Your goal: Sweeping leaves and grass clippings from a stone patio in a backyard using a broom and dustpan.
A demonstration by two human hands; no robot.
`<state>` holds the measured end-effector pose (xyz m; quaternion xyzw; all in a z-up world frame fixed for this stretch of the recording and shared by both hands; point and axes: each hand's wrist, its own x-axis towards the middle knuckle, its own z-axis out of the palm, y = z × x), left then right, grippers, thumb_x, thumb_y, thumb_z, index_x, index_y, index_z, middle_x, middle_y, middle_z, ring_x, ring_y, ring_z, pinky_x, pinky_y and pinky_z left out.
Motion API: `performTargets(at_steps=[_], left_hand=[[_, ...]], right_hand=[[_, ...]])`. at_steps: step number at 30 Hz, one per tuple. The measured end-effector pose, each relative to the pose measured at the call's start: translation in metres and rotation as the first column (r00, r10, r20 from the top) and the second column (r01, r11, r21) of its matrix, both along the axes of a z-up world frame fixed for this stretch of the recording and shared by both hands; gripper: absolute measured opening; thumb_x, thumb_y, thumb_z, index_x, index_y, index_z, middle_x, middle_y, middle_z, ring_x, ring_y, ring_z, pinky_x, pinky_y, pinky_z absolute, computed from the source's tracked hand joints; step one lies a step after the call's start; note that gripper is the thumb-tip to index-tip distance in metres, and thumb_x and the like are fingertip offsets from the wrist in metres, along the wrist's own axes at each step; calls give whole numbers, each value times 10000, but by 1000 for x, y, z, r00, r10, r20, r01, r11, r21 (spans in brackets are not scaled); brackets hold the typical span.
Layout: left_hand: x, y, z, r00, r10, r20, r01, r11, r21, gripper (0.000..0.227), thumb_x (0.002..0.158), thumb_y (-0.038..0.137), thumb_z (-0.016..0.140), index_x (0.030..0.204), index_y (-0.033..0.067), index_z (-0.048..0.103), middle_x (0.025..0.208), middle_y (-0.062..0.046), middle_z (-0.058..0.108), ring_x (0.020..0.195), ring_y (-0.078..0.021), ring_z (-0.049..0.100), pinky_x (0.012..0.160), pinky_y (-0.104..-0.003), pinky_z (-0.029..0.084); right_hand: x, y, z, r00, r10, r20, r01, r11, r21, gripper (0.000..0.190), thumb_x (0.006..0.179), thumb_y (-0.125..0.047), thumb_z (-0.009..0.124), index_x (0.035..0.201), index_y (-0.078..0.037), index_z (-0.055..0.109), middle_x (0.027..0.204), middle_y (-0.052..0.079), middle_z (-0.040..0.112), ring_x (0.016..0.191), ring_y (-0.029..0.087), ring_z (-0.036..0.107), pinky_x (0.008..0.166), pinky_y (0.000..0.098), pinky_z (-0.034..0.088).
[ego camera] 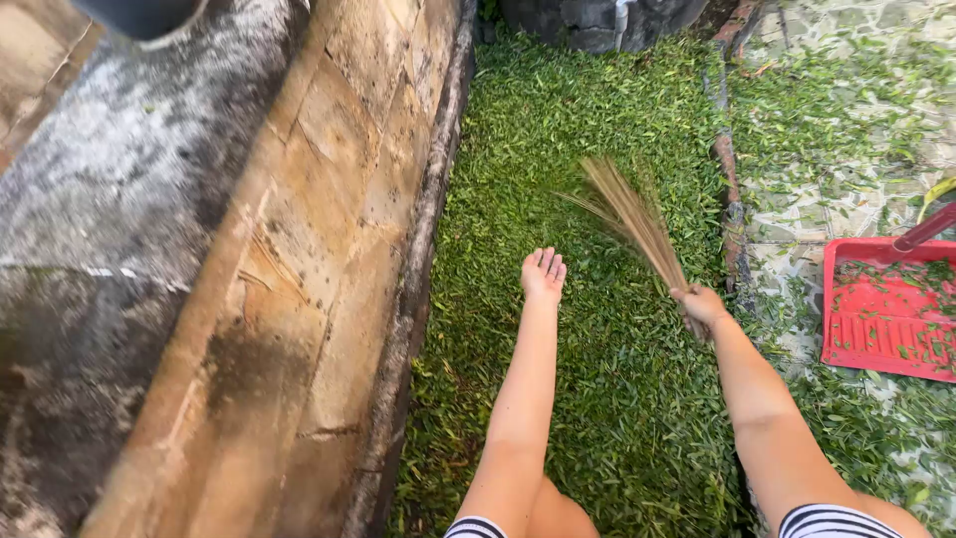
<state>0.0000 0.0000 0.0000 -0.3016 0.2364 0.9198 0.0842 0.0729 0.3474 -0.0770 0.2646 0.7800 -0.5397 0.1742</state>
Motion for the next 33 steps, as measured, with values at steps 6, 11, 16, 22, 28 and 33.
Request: performTargets(at_steps=[6, 11, 16, 22, 28, 33], left_hand=[[-9, -36, 49, 998, -37, 45, 39, 999, -25, 393, 1072, 355, 408, 1375, 131, 520, 1324, -64, 642, 1207, -256, 617, 1041, -412, 487], [-5, -69, 95, 998, -62, 22, 63, 998, -22, 388, 1062, 309, 428, 1360, 92, 549, 1254, -92, 670, 1163, -242, 626, 1032, -408, 506], [-23, -91, 96, 998, -46, 36, 45, 999, 13, 408, 1057, 341, 419, 1360, 91, 530, 1234, -97, 662, 1100, -240, 621, 1001, -419, 505], [-44, -85, 65, 996, -84, 44, 85, 996, -18, 381, 1028, 310, 465, 1343, 114, 551, 1220, -75, 656, 1055, -241, 609, 973, -411, 505], [-32, -54, 27, 988, -88, 130, 102, 989, -106, 513, 1031, 397, 513, 1420, 63, 544, 1252, -138, 675, 1024, -250, 632, 934, -399, 558], [-13, -56, 31, 979, -60, 196, 71, 996, -50, 507, 996, 343, 538, 1454, 129, 491, 1285, -73, 626, 1021, -266, 566, 899, -435, 507]], right_hand=[[-12, -70, 154, 945, -300, -131, 305, 952, 24, 371, 1010, -378, 644, 1192, -57, 607, 735, 136, 522, 522, 258, 471, 465, 439, 368], [-52, -55, 184, 863, -232, -449, 338, 925, 171, 434, 1021, -412, 630, 1173, -6, 651, 898, 120, 693, 739, 204, 664, 665, 354, 528], [-56, -57, 254, 950, 39, -311, 74, 936, 343, 543, 937, -476, 663, 1219, -13, 661, 950, 137, 744, 734, 215, 713, 735, 382, 568], [-81, -95, 258, 894, 385, -229, -212, 815, 540, 549, 926, -513, 692, 1221, -51, 728, 944, 125, 773, 721, 166, 689, 744, 365, 551], [-105, -173, 182, 757, 598, -264, -422, 755, 501, 535, 1045, -511, 589, 1368, -87, 632, 899, 71, 738, 666, 110, 671, 676, 308, 557], [-146, -176, 47, 848, 529, -40, -520, 843, 137, 542, 976, -479, 616, 1369, -107, 586, 784, 69, 699, 509, 164, 654, 487, 325, 572]])
